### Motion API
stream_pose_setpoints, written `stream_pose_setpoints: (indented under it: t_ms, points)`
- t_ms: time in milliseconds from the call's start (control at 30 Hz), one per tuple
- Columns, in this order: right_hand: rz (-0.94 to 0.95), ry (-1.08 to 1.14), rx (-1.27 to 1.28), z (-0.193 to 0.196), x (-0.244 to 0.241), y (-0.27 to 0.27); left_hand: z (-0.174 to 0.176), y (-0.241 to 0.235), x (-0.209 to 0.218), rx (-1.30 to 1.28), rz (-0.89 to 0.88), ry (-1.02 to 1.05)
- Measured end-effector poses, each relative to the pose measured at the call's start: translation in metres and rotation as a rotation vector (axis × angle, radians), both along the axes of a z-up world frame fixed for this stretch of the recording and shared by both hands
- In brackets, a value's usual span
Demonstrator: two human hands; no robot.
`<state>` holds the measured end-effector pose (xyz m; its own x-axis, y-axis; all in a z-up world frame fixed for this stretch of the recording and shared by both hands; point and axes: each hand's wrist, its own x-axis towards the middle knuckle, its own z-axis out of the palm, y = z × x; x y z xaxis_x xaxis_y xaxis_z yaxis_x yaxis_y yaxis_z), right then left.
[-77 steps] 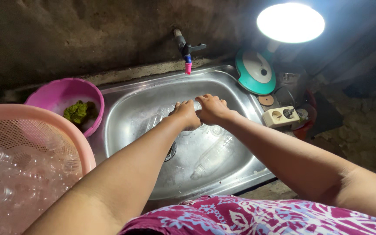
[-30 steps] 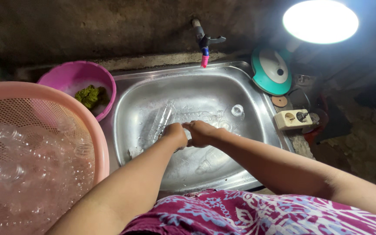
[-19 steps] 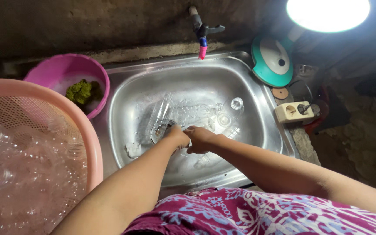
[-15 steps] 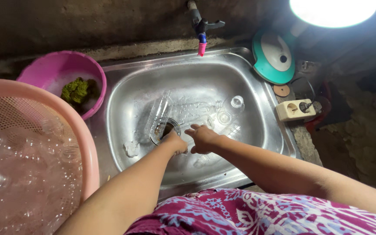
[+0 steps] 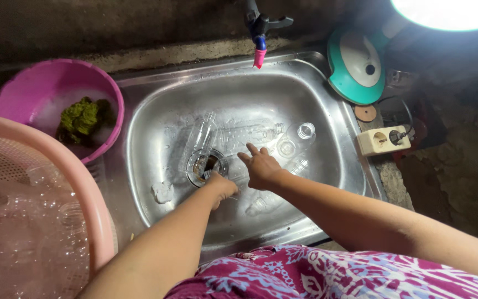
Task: The person washes clear plastic bottles in a sink, rinses them under running water, and places them into a pink colander. The person then uses a cloth to wipe the bottles and the sink area.
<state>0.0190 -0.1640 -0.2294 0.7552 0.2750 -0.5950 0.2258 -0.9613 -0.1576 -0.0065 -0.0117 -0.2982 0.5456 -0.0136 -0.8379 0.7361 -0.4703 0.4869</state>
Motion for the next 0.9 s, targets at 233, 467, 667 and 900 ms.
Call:
stream_pose_setpoints:
  t_ms: [233,467,667,900]
  points:
    - [-0.004,0.004,-0.056,-0.005,-0.001,0.002,0.01,-0.002,0.014,-0.114,0.375,0.148]
    - [-0.046,-0.054,0.034,-0.025,-0.011,0.006,-0.013,-0.001,0.01,-0.279,0.679,0.223]
    - [-0.12,0.019,0.088,-0.029,-0.01,0.002,-0.036,0.0,0.01,-0.42,0.761,0.199]
    - [-0.248,-0.025,0.335,-0.02,0.008,-0.015,-0.004,0.0,0.021,-0.434,0.806,0.021]
